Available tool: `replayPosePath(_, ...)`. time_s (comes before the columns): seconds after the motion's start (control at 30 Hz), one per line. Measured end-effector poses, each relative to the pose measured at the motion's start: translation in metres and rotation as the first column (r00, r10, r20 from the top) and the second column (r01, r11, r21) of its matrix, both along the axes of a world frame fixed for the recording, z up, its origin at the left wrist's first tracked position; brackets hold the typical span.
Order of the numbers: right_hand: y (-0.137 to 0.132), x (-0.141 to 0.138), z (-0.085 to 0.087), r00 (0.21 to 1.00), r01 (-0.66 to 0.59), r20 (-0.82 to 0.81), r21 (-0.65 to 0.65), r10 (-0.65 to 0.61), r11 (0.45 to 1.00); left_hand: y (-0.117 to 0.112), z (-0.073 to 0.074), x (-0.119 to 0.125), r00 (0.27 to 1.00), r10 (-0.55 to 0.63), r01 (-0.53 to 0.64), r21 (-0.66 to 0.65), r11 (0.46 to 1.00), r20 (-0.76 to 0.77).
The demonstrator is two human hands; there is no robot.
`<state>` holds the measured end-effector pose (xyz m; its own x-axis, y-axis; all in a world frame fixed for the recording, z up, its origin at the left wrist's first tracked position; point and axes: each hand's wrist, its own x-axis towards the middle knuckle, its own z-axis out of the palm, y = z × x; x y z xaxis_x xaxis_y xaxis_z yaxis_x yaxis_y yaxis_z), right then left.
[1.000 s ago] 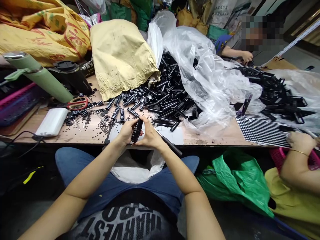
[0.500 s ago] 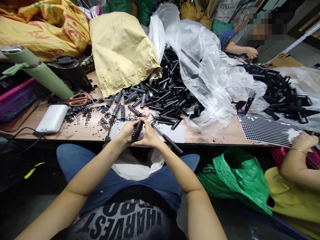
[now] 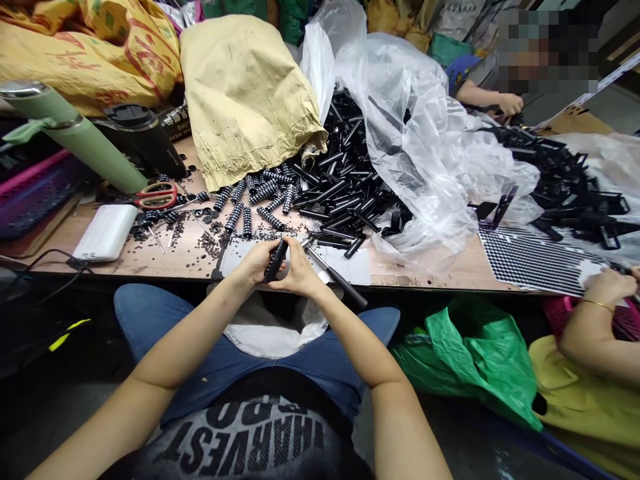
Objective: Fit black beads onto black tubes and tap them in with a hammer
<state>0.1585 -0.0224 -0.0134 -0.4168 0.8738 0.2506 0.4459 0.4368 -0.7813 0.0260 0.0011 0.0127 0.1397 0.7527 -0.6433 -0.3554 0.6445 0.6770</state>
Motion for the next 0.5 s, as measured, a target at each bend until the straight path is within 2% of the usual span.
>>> replayPosePath(0.17, -0.002, -0.001, 0.002, 0.993, 0.033, 0.113, 0.082, -0.043, 0.996, 0.002, -0.007, -0.001, 0.999, -0.05, 0.05, 0.057, 0.997, -0.005)
replayPosePath(0.23, -0.001, -0.004, -0.002, 0.98, 0.068, 0.176, 0.119, -0.089, 0.99, 0.0, -0.015, -0.001, 0.992, -0.063, 0.083, 0.191, 0.978, -0.111)
replayPosePath(0.27, 0.0, -0.007, -0.005, 0.97, 0.095, 0.21, 0.138, -0.123, 0.986, -0.002, -0.02, -0.001, 0.974, -0.048, 0.116, 0.306, 0.945, -0.22)
replayPosePath(0.3, 0.001, -0.009, -0.008, 0.955, 0.126, 0.249, 0.158, -0.163, 0.979, -0.005, -0.025, -0.001, 0.933, -0.011, 0.177, 0.432, 0.884, -0.359)
replayPosePath(0.37, 0.002, -0.012, -0.014, 0.913, 0.185, 0.328, 0.199, -0.243, 0.962, -0.011, -0.037, -0.001, 0.759, 0.118, 0.393, 0.595, 0.701, -0.641)
replayPosePath(0.43, -0.001, -0.008, -0.018, 0.873, 0.208, 0.396, 0.229, -0.286, 0.951, -0.015, -0.05, -0.004, 0.535, 0.239, 0.618, 0.568, 0.544, -0.81)
replayPosePath(0.5, -0.007, 0.007, -0.018, 0.814, 0.254, 0.468, 0.247, -0.345, 0.935, -0.016, -0.061, -0.01, 0.373, 0.311, 0.757, 0.48, 0.443, -0.874)
